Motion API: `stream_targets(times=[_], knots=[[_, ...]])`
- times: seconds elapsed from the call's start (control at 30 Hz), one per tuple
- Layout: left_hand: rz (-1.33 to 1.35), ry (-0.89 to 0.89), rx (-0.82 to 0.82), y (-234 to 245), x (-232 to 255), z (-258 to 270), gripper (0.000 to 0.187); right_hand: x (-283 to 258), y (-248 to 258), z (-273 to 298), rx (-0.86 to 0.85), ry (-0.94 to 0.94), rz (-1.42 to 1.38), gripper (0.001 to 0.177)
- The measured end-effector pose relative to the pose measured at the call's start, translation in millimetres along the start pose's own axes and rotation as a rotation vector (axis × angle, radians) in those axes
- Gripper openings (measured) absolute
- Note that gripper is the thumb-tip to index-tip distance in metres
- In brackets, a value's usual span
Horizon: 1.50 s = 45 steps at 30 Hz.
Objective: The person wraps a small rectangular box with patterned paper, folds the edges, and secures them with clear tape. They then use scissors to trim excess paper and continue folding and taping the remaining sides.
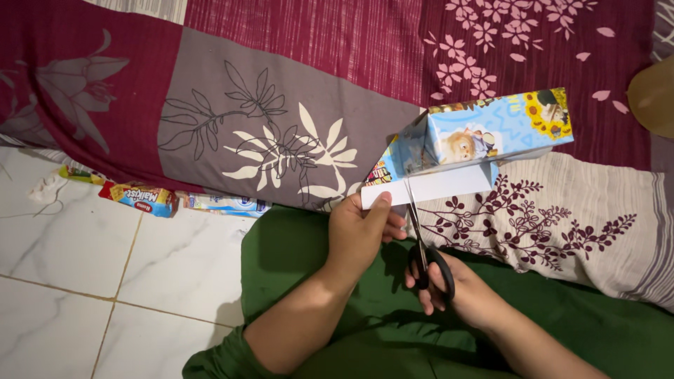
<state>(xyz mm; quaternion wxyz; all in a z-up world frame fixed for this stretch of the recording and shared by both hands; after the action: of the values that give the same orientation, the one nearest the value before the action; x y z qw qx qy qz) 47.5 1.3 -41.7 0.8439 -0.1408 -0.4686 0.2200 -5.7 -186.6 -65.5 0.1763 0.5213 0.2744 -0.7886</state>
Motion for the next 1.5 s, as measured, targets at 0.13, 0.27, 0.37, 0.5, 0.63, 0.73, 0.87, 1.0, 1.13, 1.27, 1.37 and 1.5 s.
stream_targets(times=[0.13,0.27,0.37,0.5,0.63,0.73,0.87,1.0,1.13,1.27,1.37,1.5], knots=[[0.006,0.006,-0.013,-0.2,0.9,0.7,0.025,2.2,0.6,1.2,0.030,-0.034,0.025,0.071],[-0.002,0.004,-0.017,0.2,1.2,1.1,0.025,3.5,0.3,1.1,0.031,-0.050,0.024,0.071],[-0.013,-0.003,-0.013,0.2,0.8,0.6,0.026,4.4,0.0,0.6,0.027,-0.054,0.017,0.071],[-0.015,0.003,-0.003,0.3,-0.6,-1.0,0.027,5.5,-2.1,0.9,0.023,-0.046,-0.007,0.069],[-0.022,0.003,0.003,0.8,-0.9,-0.6,0.027,9.5,-2.8,1.6,0.042,-0.060,-0.001,0.066],[-0.026,0.003,0.004,0.8,-0.8,0.1,0.026,9.7,-2.6,2.1,0.039,-0.049,-0.006,0.063],[-0.030,-0.001,0.004,0.8,0.1,0.5,0.026,11.6,-2.1,2.9,0.047,-0.073,-0.028,0.062],[-0.025,0.001,0.004,0.3,-0.1,0.6,0.027,9.6,-3.1,3.0,0.037,-0.066,-0.036,0.061],[-0.038,0.000,0.008,1.2,0.3,1.1,0.028,7.7,-6.1,2.5,0.029,-0.067,-0.086,0.059],[-0.037,0.013,0.010,1.7,-1.1,0.3,0.027,7.4,-5.3,3.7,0.034,-0.078,-0.069,0.060],[-0.051,0.022,0.016,0.9,0.9,0.3,0.029,7.2,-4.8,4.1,0.019,-0.078,-0.025,0.061],[-0.122,0.094,-0.042,1.4,12.8,1.8,0.034,6.1,-5.7,5.2,-0.020,-0.076,0.032,0.067]])
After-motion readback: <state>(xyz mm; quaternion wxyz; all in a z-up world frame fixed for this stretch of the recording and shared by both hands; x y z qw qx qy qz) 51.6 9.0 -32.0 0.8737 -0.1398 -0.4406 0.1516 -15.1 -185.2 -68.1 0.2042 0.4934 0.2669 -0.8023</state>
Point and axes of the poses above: each hand's wrist, its own z-axis away from the middle knuckle, its own y-axis out of the back of the hand, x = y × z, the point moved 7 cm from there along -z, towards the middle knuckle, and after that the axes turned 12 degrees about y, right-handed, at the moved point
